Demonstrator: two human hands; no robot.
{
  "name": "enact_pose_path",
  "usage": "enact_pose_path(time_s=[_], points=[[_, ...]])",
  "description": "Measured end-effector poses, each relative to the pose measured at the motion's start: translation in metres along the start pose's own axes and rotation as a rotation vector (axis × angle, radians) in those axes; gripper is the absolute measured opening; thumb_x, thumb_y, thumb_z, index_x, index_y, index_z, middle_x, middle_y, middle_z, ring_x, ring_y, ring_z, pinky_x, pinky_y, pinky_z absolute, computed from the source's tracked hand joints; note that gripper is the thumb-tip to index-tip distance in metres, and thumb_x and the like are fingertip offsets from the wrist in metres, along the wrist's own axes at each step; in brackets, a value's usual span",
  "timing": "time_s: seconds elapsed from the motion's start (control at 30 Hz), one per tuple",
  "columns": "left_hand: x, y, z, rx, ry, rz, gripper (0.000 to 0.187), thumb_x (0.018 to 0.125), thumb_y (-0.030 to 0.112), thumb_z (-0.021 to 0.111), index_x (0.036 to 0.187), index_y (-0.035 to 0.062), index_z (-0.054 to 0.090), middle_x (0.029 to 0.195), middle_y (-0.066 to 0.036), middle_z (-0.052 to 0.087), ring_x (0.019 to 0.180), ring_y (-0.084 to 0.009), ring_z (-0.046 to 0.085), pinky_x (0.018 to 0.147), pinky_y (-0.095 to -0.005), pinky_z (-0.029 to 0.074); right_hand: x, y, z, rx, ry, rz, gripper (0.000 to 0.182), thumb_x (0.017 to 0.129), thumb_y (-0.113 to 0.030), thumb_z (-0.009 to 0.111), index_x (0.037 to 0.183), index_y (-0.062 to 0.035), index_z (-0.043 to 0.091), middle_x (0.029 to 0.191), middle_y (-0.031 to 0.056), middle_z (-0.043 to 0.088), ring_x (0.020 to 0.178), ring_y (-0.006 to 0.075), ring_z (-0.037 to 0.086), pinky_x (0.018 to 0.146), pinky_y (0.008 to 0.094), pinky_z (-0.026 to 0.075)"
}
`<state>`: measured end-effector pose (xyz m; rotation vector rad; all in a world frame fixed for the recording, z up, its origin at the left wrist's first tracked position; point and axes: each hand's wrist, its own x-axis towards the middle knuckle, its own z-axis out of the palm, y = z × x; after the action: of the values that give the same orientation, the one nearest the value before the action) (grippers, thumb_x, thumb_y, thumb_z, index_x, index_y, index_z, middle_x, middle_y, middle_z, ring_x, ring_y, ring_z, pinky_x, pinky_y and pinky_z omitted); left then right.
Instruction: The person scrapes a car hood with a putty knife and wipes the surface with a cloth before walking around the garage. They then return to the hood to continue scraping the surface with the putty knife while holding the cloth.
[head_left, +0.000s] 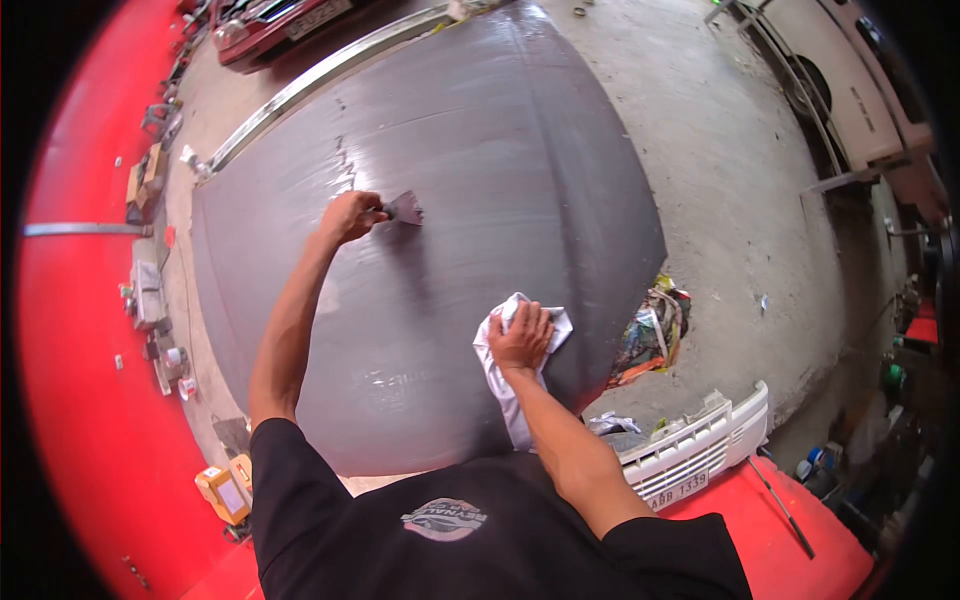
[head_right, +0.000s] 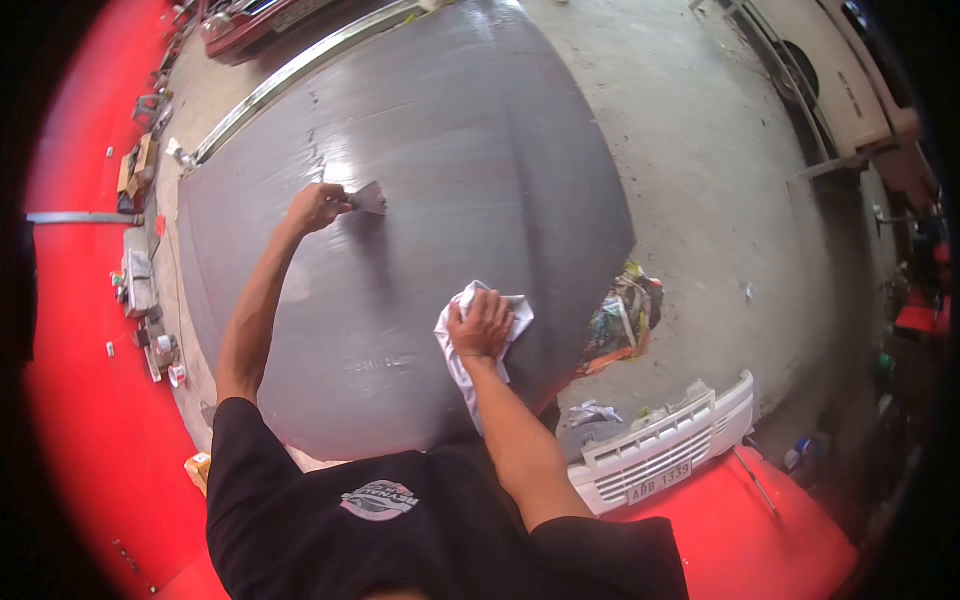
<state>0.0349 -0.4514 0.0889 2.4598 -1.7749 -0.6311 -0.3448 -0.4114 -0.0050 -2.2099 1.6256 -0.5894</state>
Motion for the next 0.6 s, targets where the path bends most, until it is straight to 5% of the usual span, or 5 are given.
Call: enact_pose_path(time_s=[0.27,0.37,0.4,0.5,0.6], points=[[0.092,0.274,0.062,0.133,-0.126,0.284,0.013,0.087,0.025,0.07,0.091,0.0149,0.077,0.086,-0.014,0.072,0.084,-0.0337,0.071,0.072,-0.0436,0.057,-0.001,0.006,-0.001,0.047,-0.008,-0.012,0.034,0.079,-0.032,0.066,0.098,-0.0058,0.055,0.097,0.014,0.056,0.095,0.0354,0.055,0.081,0.049,0.042],[0.081,0.332,0.112,-0.219,0.221,0.402,0.023,0.089,0.033,0.067,0.095,0.0114,0.072,0.081,-0.016,0.069,0.086,-0.0375,0.068,0.07,-0.046,0.054,0.001,0.01,-0.002,0.056,-0.018,-0.027,0.034,0.079,-0.032,0.067,0.097,-0.0075,0.053,0.097,0.0127,0.056,0.097,0.0342,0.055,0.082,0.0491,0.043],[0.059,0.344,0.1,-0.38,0.258,0.341,0.023,0.088,0.031,0.071,0.097,0.0097,0.073,0.083,-0.016,0.07,0.085,-0.0319,0.07,0.072,-0.0409,0.053,-0.001,0.009,-0.001,0.057,-0.021,-0.027,0.034,0.079,-0.033,0.068,0.096,-0.0083,0.052,0.097,0.0121,0.056,0.097,0.0338,0.056,0.082,0.0493,0.043],[0.025,0.284,0.103,-0.802,0.331,0.224,0.027,0.089,0.027,0.073,0.107,0.0074,0.072,0.093,-0.011,0.074,0.08,-0.0237,0.07,0.072,-0.0368,0.054,0.013,0.015,-0.013,0.159,-0.064,-0.131,0.031,0.078,-0.03,0.067,0.095,-0.0069,0.055,0.094,0.0132,0.057,0.094,0.0337,0.057,0.078,0.0486,0.045],[-0.009,0.164,0.087,-0.795,0.35,0.018,0.027,0.086,0.025,0.077,0.104,0.0051,0.073,0.083,-0.01,0.074,0.075,-0.0163,0.069,0.07,-0.0328,0.053,0.045,0.047,-0.01,0.157,-0.017,-0.247,0.03,0.079,-0.029,0.066,0.093,-0.0052,0.057,0.091,0.0142,0.059,0.092,0.034,0.057,0.078,0.0476,0.046]])
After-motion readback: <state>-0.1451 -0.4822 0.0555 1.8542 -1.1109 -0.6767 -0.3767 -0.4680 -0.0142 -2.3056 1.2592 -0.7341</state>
